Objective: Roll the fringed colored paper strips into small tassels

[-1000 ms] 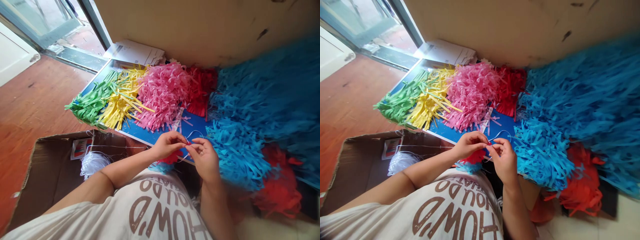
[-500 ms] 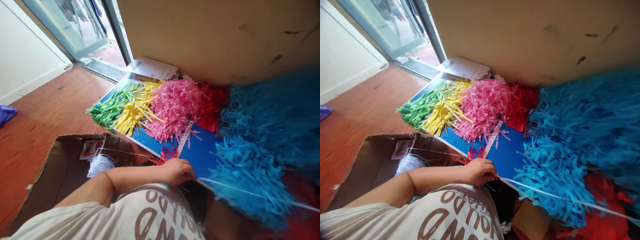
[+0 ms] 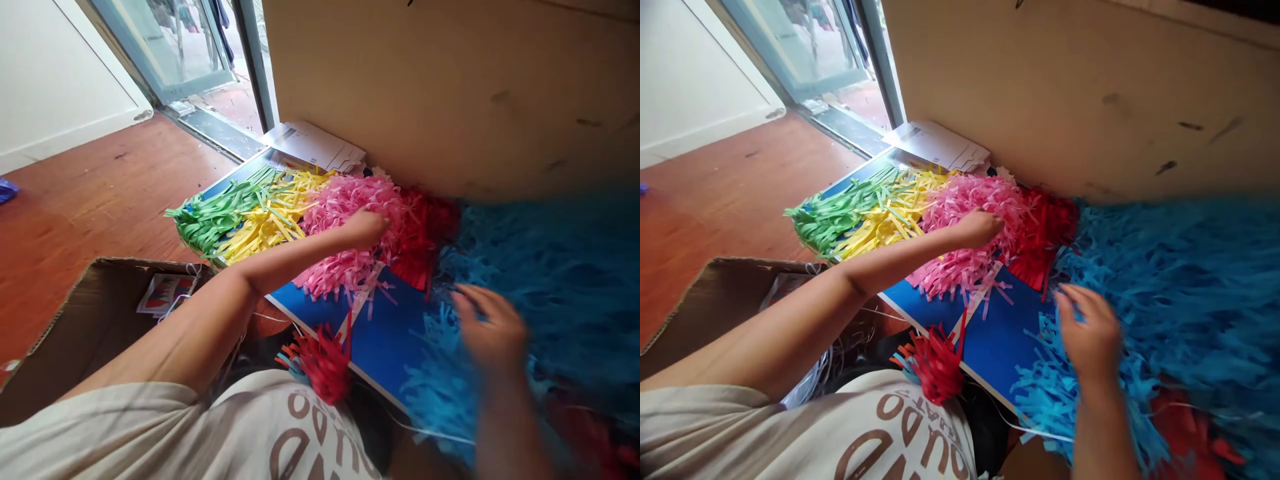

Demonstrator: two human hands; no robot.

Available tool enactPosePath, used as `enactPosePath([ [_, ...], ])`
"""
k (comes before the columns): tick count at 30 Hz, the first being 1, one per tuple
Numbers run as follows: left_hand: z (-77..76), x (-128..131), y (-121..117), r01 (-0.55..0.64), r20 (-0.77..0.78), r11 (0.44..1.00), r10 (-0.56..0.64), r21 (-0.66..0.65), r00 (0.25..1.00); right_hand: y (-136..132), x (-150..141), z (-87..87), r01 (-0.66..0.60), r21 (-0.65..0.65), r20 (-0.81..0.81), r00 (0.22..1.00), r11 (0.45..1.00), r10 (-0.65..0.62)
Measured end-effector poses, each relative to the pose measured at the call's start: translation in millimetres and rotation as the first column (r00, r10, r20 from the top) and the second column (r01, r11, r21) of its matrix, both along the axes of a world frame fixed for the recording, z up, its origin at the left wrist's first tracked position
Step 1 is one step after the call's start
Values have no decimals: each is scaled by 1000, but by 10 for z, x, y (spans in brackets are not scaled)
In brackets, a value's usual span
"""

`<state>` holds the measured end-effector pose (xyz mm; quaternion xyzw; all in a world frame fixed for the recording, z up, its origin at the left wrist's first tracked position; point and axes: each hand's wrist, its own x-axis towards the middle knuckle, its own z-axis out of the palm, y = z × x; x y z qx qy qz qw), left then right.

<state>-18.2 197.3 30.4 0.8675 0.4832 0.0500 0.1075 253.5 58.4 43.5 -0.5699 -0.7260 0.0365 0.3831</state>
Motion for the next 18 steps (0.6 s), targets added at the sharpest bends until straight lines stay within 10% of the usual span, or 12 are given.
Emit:
enactPosePath([
  [3,-40,-71,446,-104,-104,994,101,-17,989,636,-851,-316,-261,-122,-21,965,958,260],
  [7,-200,-117,576,-176,-218,984,170,-9,961,1367,-1466,-629,-198,-373,24,974,907,223],
  [18,-359,-247,687,-179,-197,982,164,-64,967,1763,-1261,-870,24,-364,75,997,931,4],
])
